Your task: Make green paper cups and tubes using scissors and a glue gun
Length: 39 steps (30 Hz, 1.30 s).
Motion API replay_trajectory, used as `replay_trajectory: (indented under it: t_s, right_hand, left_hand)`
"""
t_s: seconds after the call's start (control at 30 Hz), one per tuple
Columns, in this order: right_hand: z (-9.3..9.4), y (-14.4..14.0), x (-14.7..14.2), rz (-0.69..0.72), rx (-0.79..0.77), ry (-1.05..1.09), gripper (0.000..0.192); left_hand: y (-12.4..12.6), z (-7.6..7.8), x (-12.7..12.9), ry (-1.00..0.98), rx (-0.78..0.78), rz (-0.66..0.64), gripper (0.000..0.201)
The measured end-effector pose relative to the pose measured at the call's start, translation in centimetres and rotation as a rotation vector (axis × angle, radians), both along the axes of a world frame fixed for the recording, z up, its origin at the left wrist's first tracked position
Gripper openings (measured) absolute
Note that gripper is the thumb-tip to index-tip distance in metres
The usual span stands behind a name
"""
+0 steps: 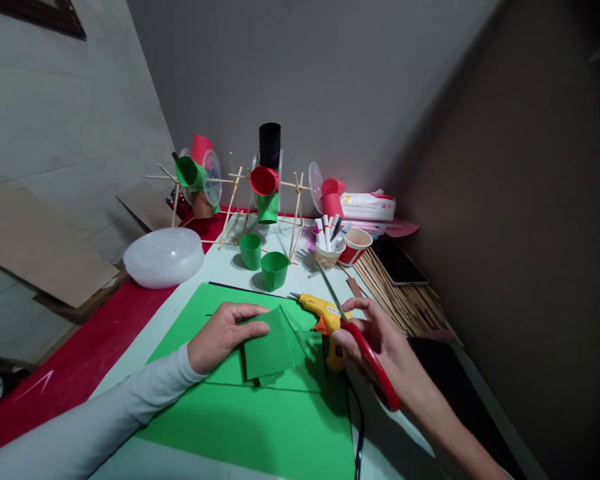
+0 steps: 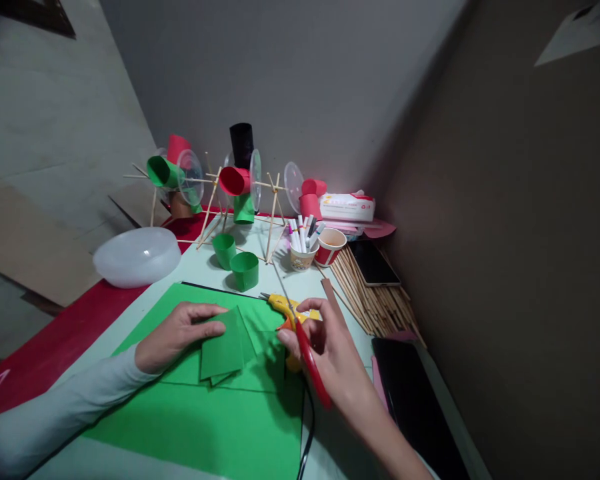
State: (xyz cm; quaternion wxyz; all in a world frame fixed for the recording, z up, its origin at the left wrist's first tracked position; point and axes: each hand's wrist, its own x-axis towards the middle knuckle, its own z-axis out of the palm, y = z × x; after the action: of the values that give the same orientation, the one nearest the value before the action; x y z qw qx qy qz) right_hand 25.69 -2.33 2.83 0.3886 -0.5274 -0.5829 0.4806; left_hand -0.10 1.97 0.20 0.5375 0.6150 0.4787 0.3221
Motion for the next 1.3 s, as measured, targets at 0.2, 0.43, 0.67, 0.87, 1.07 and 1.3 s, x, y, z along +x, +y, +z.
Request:
replay_trajectory:
  t_s: [0.2, 0.43, 0.67, 0.87, 1.07, 1.3]
  right_hand:
    - [-0.1, 1.4, 4.3, -0.14, 0.31, -0.697, 0.025]
    - [0.6, 1.9, 7.0, -0.228, 0.252, -1.018, 0.021]
    - [-1.2, 2.9, 6.9, -0.252, 0.243, -1.225, 0.015]
    - [-3.0, 4.1, 6.7, -0.272, 0.285, -1.352, 0.026]
    - [-3.8, 4.8, 7.1, -0.305, 0.377, -1.376, 0.015]
    - [-2.3, 3.2, 5.4, -0.236, 0.446, -1.312, 0.017]
  left_hand:
    - [1.7, 0.3, -1.0, 0.172, 0.195, 0.039, 0.032]
    - [3.0, -0.8, -2.5, 0.391, 0.398, 0.101, 0.027]
    - [3.5, -1.6, -2.7, 0.458, 0.502, 0.102, 0.029]
    - [3.6, -1.7, -2.8, 0.489, 0.491, 0.144, 0.028]
    - [3.7, -1.0, -2.7, 0.521, 0.458, 0.141, 0.026]
    - [3.9, -0.2, -3.2, 0.538, 0.441, 0.142, 0.031]
